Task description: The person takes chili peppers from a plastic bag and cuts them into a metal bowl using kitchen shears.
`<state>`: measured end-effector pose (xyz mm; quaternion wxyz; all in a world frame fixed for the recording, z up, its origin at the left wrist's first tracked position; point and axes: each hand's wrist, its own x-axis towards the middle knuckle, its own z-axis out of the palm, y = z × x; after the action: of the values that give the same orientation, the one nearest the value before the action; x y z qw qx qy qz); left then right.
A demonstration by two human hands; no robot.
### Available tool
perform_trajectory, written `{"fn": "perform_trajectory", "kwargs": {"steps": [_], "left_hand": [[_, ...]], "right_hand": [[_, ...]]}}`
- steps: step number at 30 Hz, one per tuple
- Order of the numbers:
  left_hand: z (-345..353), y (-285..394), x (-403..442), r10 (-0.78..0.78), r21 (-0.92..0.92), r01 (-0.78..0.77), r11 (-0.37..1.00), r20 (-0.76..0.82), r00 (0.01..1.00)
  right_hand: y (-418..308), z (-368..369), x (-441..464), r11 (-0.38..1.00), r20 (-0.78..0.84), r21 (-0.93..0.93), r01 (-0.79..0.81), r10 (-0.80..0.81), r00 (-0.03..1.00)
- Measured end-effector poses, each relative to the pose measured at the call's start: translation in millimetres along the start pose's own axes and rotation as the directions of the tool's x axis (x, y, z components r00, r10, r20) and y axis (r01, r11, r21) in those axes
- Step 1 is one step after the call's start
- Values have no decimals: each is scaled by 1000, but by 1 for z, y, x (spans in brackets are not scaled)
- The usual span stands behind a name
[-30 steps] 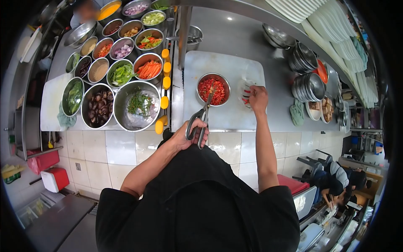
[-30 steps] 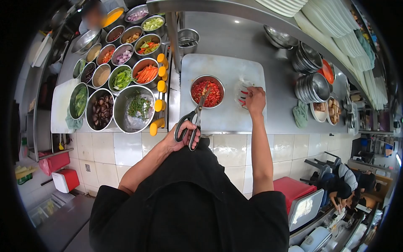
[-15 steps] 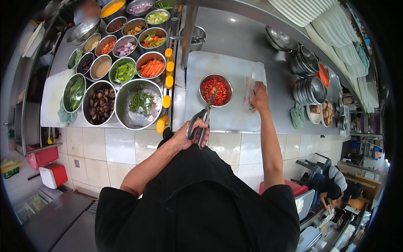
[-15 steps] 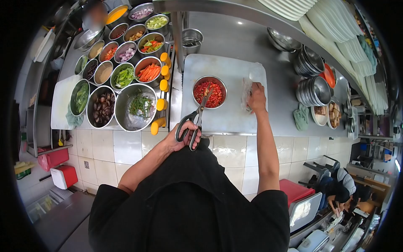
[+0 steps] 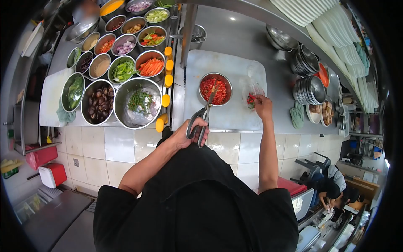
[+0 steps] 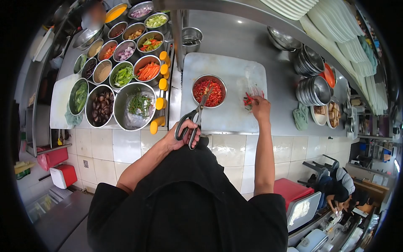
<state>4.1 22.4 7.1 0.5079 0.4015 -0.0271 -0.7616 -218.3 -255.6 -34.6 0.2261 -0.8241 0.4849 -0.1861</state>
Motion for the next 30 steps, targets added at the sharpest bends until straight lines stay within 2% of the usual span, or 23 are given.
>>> {"fn": "perform_trajectory", "kwargs": {"steps": [3,9,12,18,21,24,25,28,29,30], "left_hand": [[3,0,2,9,-14,-9,1000,-13,1000],[-2,0,4,-22,-12,22,1000,5,1000],[-3,1,4,-22,-10,22,1000,-5,1000],[-2,1,3,-23,0,23,1000,2,1000],[-1,1,3,-22,17,22,1000,15,1000],[-1,1,6,-31,26,30,999,29,999],[-2,1,6,-36,29,35,999,33,999],[0,3,3,-37,21,35,999,100,994],[-1,3,4,-45,13,44,999,103,994],[-2,2,5,-54,4,54,999,106,993]], "right_hand": [[-3,-10,-9,997,-1,-46,-55,55,998],[-3,-13,-19,991,-169,-134,-8,-15,985],[-15,-23,-24,990,-116,-99,-100,88,989],[-32,-36,-31,967,-111,217,-135,162,980],[-58,-33,-39,951,-166,309,-29,83,983],[-82,-20,-45,951,-201,304,47,16,979],[-87,-14,-45,931,-164,363,20,43,986],[-86,9,-44,948,-230,279,153,-89,969],[-99,8,-46,937,-193,333,101,-37,981],[-101,11,-46,937,-182,330,111,-53,982]]}}
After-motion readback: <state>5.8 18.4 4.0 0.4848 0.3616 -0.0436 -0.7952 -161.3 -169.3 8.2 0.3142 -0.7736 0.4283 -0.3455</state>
